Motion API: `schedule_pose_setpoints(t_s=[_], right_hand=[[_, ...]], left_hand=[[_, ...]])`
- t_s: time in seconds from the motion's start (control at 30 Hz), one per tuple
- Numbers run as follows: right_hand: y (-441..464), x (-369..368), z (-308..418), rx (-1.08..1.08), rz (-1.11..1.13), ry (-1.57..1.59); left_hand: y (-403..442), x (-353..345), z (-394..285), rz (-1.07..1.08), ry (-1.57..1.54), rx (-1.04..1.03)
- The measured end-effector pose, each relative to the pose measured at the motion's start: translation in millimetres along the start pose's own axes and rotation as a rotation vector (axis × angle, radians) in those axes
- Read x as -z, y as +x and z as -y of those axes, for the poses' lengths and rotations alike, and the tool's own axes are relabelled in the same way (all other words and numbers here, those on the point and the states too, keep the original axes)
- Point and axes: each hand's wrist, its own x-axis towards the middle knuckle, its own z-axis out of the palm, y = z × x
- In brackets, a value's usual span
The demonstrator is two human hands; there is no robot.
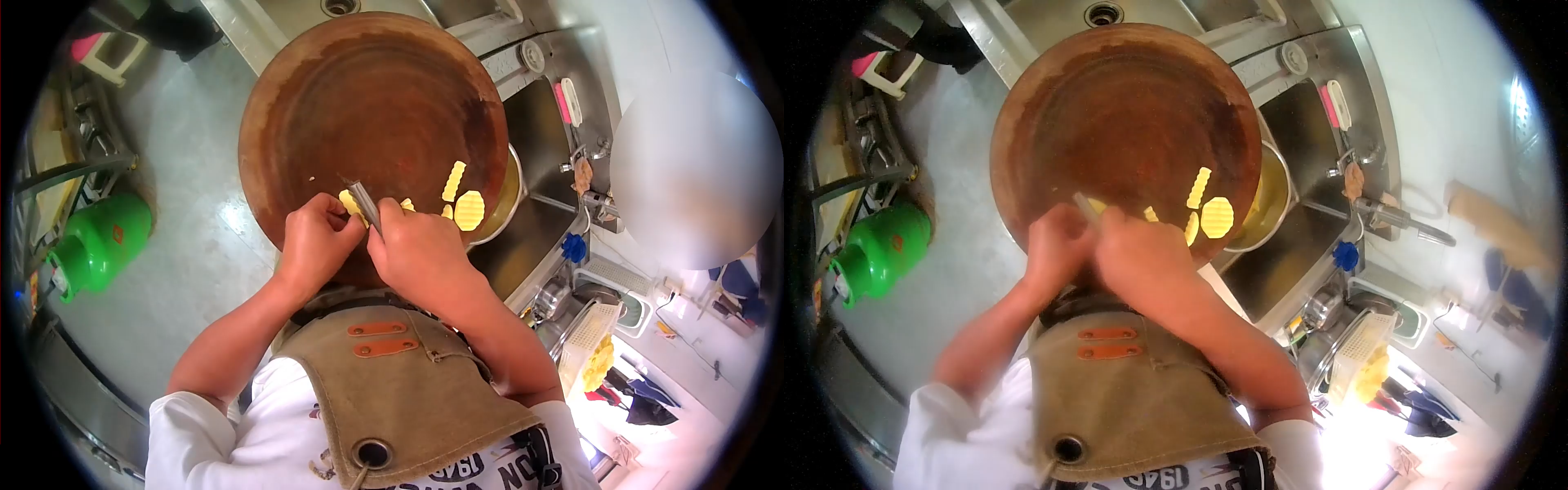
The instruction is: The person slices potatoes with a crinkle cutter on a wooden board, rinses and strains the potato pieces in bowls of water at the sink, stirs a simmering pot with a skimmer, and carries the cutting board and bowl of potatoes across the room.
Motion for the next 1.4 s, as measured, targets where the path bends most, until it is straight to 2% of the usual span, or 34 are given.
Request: schedule_pose_setpoints(t_s=[0.13,0.23,0.33,0.43,0.47,0.5,0.57,0.67,0.83,0.97,1.07,1.2,1.3,1.37,1.4], right_hand=[[3,2,4,-0.021,0.089,-0.053],[15,-23,-8,-0.006,0.052,-0.106],[10,-3,-15,-0.093,0.071,-0.088],[-18,38,-33,-0.319,-0.047,0.2],[-30,44,-41,-0.343,-0.167,0.402],[-41,49,-50,-0.364,-0.299,0.601],[-62,50,-75,-0.425,-0.389,0.663],[-102,41,-107,-0.54,-0.47,0.74],[-169,8,-140,-0.718,-0.488,0.965],[-203,-19,-156,-0.658,-0.512,1.121],[-229,-48,-181,-0.625,-0.49,1.109],[-256,-62,-196,-0.561,-0.527,1.148],[-272,-76,-219,-0.52,-0.486,1.139],[-273,-77,-227,-0.502,-0.415,1.114],[-269,-76,-231,-0.405,-0.425,1.125]], left_hand=[[2,2,0,0.022,0.011,0.02],[1,-1,9,-0.009,0.026,-0.061],[-1,4,3,0.026,0.032,-0.025],[-7,7,6,-0.01,0.009,-0.014],[-9,9,7,0.081,0.008,0.042],[-12,5,5,0.046,0.097,-0.039],[-14,-4,-1,-0.031,0.278,-0.217],[-9,-27,-18,-0.007,0.444,-0.392],[0,-67,-60,0.176,0.626,-0.364],[-12,-105,-81,0.222,0.769,-0.412],[-16,-133,-89,0.198,0.841,-0.445],[-21,-159,-91,-0.032,1.184,-0.591],[-4,-169,-90,0.091,1.254,-0.879],[-4,-179,-94,0.161,1.225,-0.873],[-6,-181,-97,0.196,1.212,-0.868]])
